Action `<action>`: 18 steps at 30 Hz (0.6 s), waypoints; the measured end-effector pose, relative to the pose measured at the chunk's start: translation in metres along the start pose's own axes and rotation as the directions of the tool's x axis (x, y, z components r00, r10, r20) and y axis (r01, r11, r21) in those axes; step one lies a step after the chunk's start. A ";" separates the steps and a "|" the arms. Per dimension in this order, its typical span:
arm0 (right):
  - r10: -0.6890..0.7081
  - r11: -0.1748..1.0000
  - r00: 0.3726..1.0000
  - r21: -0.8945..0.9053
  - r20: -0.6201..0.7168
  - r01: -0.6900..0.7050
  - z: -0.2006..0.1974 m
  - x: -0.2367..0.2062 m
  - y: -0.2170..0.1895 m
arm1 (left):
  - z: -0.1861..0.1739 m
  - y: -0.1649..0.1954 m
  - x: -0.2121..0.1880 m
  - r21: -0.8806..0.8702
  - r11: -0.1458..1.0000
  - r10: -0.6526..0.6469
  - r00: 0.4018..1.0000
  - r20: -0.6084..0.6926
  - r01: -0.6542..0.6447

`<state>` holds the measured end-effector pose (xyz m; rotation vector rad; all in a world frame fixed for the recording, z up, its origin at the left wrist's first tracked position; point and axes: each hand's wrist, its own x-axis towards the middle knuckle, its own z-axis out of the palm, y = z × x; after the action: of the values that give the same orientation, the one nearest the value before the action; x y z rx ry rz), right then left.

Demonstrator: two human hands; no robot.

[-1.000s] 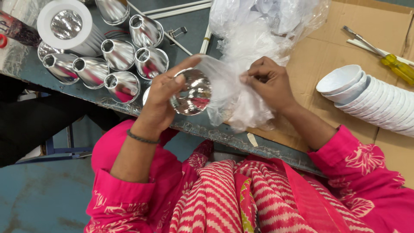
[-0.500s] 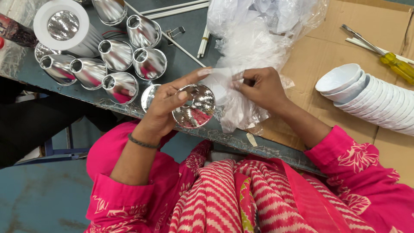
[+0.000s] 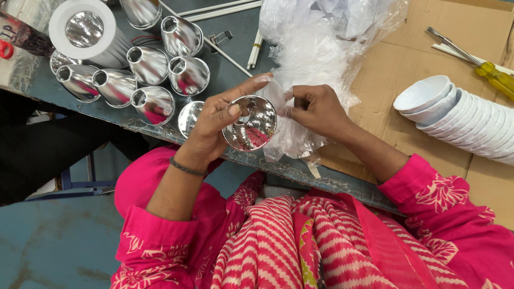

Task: The person wraps metal lamp reflectors in clear plastic film and presses each wrapped reflector into a white plastic cup holder, stacking the cups on the workbench. They repeatedly take a reflector from the pile, wrap it, seat it in a cup, and set the cup aside.

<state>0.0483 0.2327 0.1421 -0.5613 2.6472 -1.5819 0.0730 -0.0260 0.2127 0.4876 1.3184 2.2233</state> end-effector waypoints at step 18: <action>0.123 0.868 0.991 0.479 0.048 -0.131 -0.023 0.002 0.032 | -0.019 -0.004 -0.005 0.550 0.835 0.012 1.000 -0.004 -0.008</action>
<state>0.0330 0.2653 0.1261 -0.3591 2.0913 -2.0723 0.0675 -0.0411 0.2000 0.6877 1.9711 1.8206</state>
